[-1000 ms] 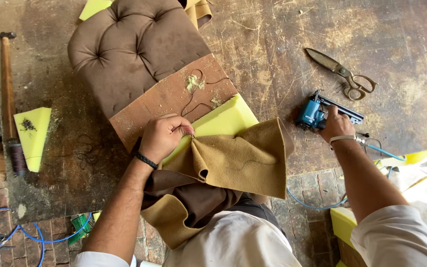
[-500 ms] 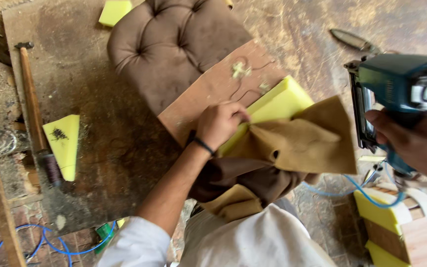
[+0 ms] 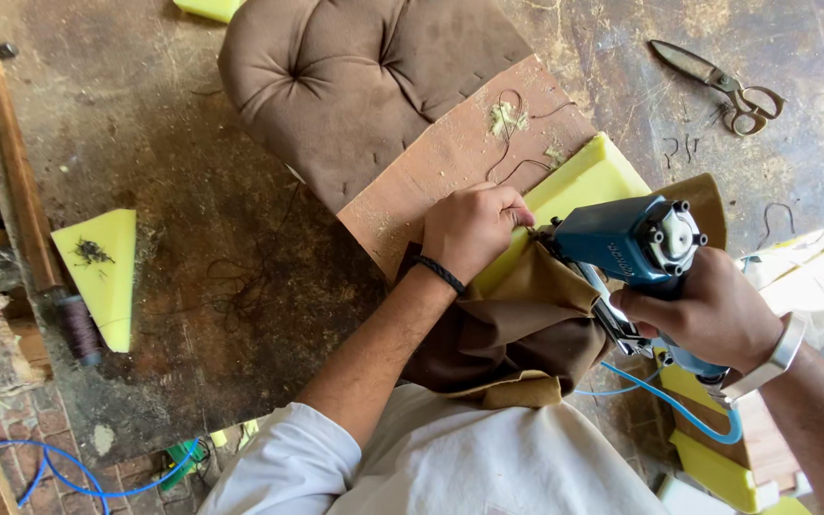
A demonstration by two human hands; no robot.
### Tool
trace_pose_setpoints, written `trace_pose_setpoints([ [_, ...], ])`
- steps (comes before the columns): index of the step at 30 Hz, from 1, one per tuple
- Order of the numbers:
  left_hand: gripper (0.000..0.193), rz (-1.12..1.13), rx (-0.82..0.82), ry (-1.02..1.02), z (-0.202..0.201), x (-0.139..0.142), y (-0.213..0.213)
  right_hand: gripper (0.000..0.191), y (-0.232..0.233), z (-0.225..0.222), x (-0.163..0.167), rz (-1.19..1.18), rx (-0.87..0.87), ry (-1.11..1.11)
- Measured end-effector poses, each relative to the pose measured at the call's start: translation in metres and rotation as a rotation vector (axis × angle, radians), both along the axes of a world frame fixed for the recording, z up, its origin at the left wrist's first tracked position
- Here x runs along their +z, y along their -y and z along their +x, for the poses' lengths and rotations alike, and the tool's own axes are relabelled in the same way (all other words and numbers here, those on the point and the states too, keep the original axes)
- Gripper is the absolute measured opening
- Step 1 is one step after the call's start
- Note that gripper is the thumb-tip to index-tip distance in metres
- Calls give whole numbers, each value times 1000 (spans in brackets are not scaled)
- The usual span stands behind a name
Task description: The person staples brown fabric onto a foam-covered wooden seat using a pneumatic staple gun. They smooth the fabric, fold edges, and trim excess material with scissors while working on a cluttered workshop table.
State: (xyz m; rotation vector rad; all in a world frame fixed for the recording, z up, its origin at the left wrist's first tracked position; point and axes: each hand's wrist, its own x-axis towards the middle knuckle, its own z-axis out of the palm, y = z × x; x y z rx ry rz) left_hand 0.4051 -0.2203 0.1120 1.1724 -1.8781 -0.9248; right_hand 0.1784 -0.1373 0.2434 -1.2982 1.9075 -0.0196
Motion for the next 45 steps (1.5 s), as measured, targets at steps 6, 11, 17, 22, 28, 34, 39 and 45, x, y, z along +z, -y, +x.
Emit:
trace_pose_setpoints([
  [6,10,52,1,22,-1,-3,-1,28,-1,4,-5,37,-32,-48],
  [11,9,80,0,35,-1,-2,-3,25,1,12,-8,80,-93,-27],
  [17,19,151,34,-17,1,-1,-2,21,4,26,-10,32,11,-109],
  [22,23,178,62,-81,2,3,-1,28,3,37,-11,2,102,-230],
  [28,19,217,75,-57,3,4,0,28,-5,23,-22,-49,208,-282],
  [34,22,206,140,-142,-1,-1,1,43,-23,-12,-31,-84,-99,249],
  [39,22,218,175,-162,-1,-3,2,36,-26,-17,-30,-65,-138,150],
  [45,23,236,161,-181,-2,-1,2,27,-6,11,-19,83,-23,-86],
])
